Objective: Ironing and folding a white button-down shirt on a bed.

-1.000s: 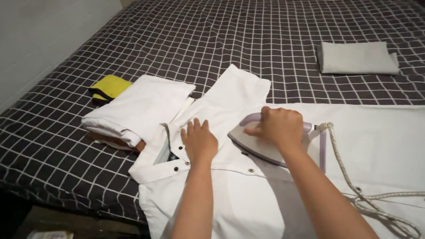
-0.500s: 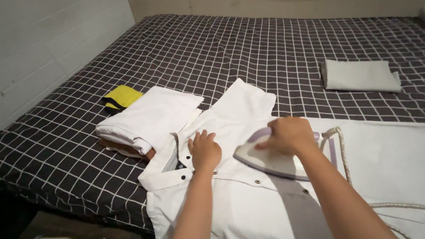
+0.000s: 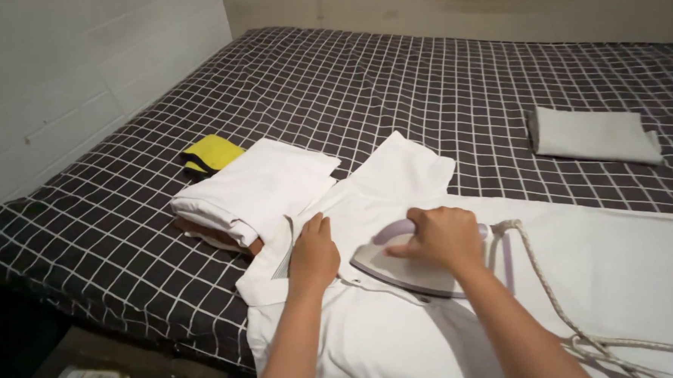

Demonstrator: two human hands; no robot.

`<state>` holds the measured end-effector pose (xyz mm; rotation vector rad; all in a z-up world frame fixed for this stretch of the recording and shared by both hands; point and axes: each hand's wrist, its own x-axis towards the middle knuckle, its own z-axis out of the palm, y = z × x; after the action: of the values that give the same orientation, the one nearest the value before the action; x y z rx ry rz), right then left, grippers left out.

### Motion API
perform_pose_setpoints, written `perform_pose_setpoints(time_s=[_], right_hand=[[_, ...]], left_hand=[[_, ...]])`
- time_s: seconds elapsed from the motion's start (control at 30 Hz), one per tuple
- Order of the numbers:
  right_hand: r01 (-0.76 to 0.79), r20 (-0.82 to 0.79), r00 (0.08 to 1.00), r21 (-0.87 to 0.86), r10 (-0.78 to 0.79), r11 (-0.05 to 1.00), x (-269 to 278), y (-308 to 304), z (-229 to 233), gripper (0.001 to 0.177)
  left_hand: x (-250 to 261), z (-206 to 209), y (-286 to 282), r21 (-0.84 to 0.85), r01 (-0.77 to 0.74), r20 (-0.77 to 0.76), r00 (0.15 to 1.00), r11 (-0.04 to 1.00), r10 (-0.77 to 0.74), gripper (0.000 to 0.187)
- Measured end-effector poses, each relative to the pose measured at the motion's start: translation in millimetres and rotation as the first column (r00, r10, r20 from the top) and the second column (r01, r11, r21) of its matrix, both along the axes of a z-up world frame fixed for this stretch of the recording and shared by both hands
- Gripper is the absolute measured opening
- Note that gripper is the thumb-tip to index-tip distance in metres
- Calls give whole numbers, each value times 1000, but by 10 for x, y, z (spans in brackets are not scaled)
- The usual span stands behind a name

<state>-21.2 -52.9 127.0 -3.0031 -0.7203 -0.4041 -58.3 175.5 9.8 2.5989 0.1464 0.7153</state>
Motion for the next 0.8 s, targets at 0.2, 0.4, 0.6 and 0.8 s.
perform_pose_setpoints(time_s=[0.2, 0.4, 0.6, 0.8], right_hand=[[-85, 198, 979, 182, 48, 980, 268, 460, -311, 68], [44, 223, 970, 222, -95, 974, 620, 731, -461, 69], [133, -34, 991, 105, -130, 986, 543, 759, -72, 68], [67, -251, 966, -13, -68, 998, 335, 584, 208, 66]], left_hand=[[-12, -73, 55, -69, 62, 178, 983, 996, -49, 45], [49, -164, 78, -45, 58, 166, 985, 997, -50, 42], [-4, -86, 75, -72, 63, 123, 991, 995, -54, 38], [-8, -94, 65, -58, 53, 170, 985, 997, -42, 41]])
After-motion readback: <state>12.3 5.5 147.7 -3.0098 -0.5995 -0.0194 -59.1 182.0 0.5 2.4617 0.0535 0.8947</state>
